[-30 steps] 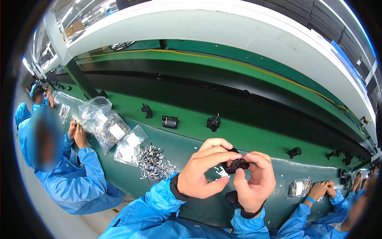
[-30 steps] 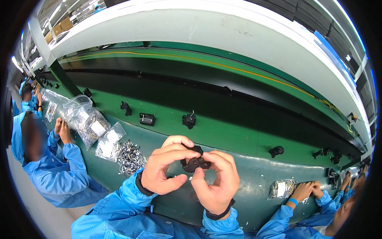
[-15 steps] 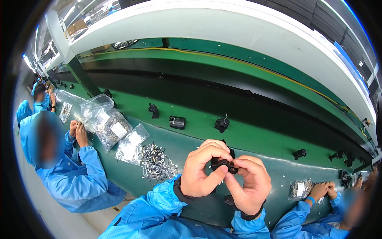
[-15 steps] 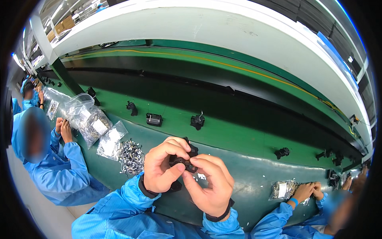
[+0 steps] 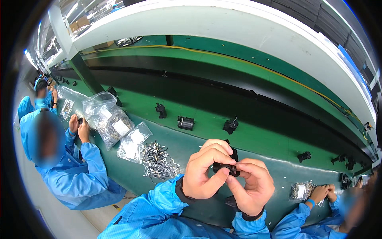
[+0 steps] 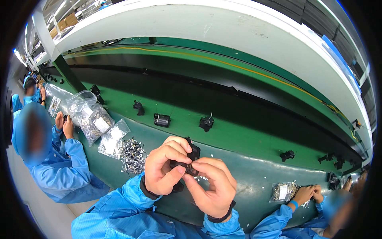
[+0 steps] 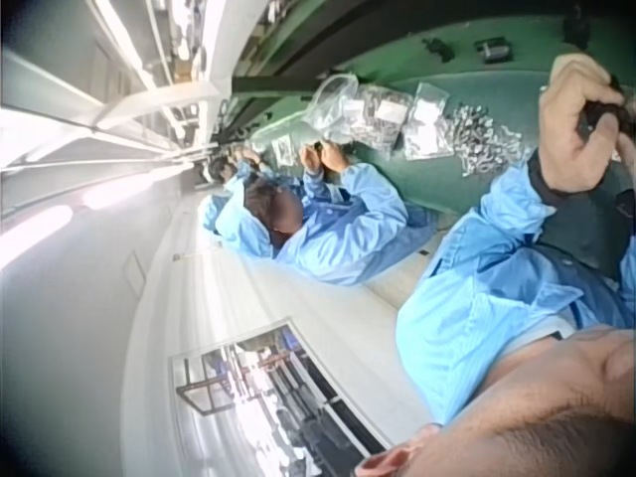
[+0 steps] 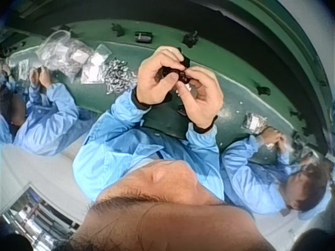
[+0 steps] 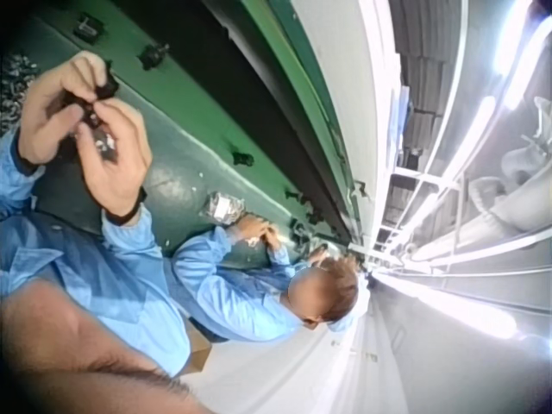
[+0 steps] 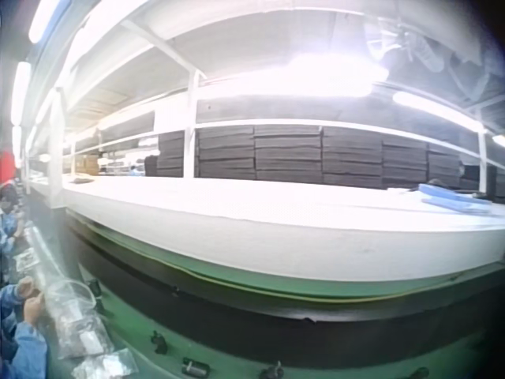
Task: Assembling small electrical or mechanical components into a black plastic housing on an industrial production line.
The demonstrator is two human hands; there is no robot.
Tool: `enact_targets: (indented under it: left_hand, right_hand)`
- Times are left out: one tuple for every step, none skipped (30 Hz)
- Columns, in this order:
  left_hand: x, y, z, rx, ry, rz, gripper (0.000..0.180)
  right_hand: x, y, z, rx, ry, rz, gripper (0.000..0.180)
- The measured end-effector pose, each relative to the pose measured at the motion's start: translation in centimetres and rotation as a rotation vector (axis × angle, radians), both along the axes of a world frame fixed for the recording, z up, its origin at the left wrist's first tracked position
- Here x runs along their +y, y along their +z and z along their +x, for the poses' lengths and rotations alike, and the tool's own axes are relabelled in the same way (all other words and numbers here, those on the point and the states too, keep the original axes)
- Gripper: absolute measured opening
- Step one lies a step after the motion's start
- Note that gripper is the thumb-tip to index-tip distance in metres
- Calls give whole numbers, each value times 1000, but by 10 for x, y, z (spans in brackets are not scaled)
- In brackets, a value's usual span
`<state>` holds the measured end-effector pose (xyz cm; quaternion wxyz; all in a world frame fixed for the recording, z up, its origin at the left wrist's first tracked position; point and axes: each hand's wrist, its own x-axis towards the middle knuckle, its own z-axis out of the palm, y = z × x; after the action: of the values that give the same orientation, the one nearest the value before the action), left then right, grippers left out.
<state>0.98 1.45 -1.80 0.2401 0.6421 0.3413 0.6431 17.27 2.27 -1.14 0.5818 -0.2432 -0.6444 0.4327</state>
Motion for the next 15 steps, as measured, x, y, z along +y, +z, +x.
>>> enact_targets:
  left_hand:
    - [0,1,0,21,9,28,14]
    - [-1,1,0,41,18,56,14]
    - [-1,2,0,42,19,55,14]
    - [-2,2,0,49,27,60,13]
    - [-2,3,0,56,35,65,12]
    - [-3,3,0,56,35,64,12]
    - [-3,2,0,46,25,42,12]
    - [-4,2,0,37,15,20,13]
    - [-4,3,0,37,14,19,13]
    - [-3,5,-1,69,11,7,12]
    - [-3,7,-1,102,8,-5,12]
    - [-3,10,-3,102,6,-6,12]
    - [-4,13,-6,139,-2,-37,11]
    - [-5,14,-8,175,-9,-69,11]
    - [-6,16,-10,175,-12,-69,11]
  right_hand:
    - [0,0,1,-9,-2,25,38]
    - [0,0,1,-9,-1,25,38]
    - [0,0,2,-24,-1,39,38]
    - [0,-1,2,-39,-1,54,38]
    - [1,0,2,-39,0,53,38]
    - [1,0,2,-47,0,48,38]
    - [1,1,2,-54,1,42,38]
    - [0,1,3,-54,1,41,38]
    - [0,2,4,-40,-4,21,38]
    - [0,3,5,-25,-10,0,38]
    - [1,4,6,-26,-11,0,38]
    - [1,5,8,-43,-4,-12,38]
    - [2,6,10,-60,2,-24,38]
    - [3,6,12,-60,0,-25,38]
    - [4,7,13,-111,14,16,39]
